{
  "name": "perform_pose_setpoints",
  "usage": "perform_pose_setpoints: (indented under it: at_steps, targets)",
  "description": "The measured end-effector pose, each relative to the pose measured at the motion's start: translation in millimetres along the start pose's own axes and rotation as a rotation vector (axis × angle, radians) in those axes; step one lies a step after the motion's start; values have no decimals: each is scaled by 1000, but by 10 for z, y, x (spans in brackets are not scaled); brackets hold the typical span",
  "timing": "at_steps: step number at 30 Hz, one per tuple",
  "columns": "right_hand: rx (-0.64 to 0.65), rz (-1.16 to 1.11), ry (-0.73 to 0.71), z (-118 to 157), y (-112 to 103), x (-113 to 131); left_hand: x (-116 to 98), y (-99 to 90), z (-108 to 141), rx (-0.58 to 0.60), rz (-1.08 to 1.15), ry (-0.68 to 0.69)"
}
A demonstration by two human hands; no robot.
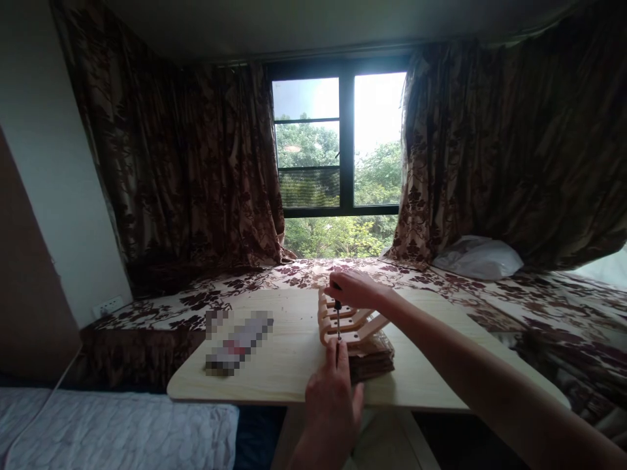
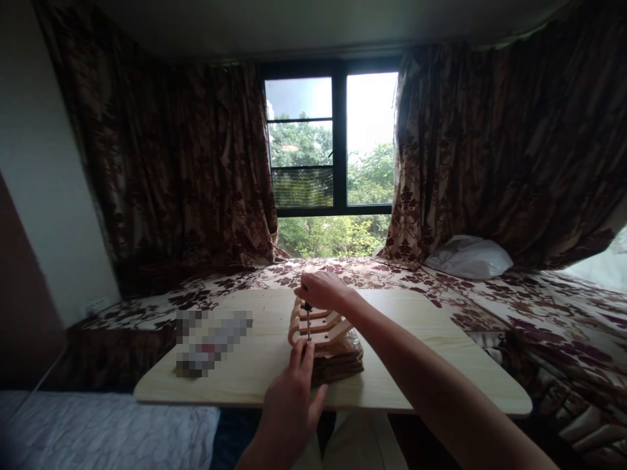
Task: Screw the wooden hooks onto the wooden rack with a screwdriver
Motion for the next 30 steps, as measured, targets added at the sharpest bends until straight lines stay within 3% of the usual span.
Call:
perform_pose_setpoints:
  at_steps: [7,17,25,30]
  targets:
    - [38,34,-123,51,-57,64,-6,-7,-12,-5,-8,11]
    - [30,85,-2,-20,-30,79,-19,-3,4,1,3,19]
    - [73,85,-93,33,-81,204,-14,5,-12,5,20,31]
    - [63,79,-46,-12,-40,187,-4,14,-11,11,32,35]
Point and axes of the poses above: each hand's wrist, its own z-axis away from the middle knuckle, its own y-axis out of the palm, x = y × z, the point moved 9 cm from there along -z, towards the middle knuckle, and after that the axes turned 14 degrees about x, right-handed, at the moved point
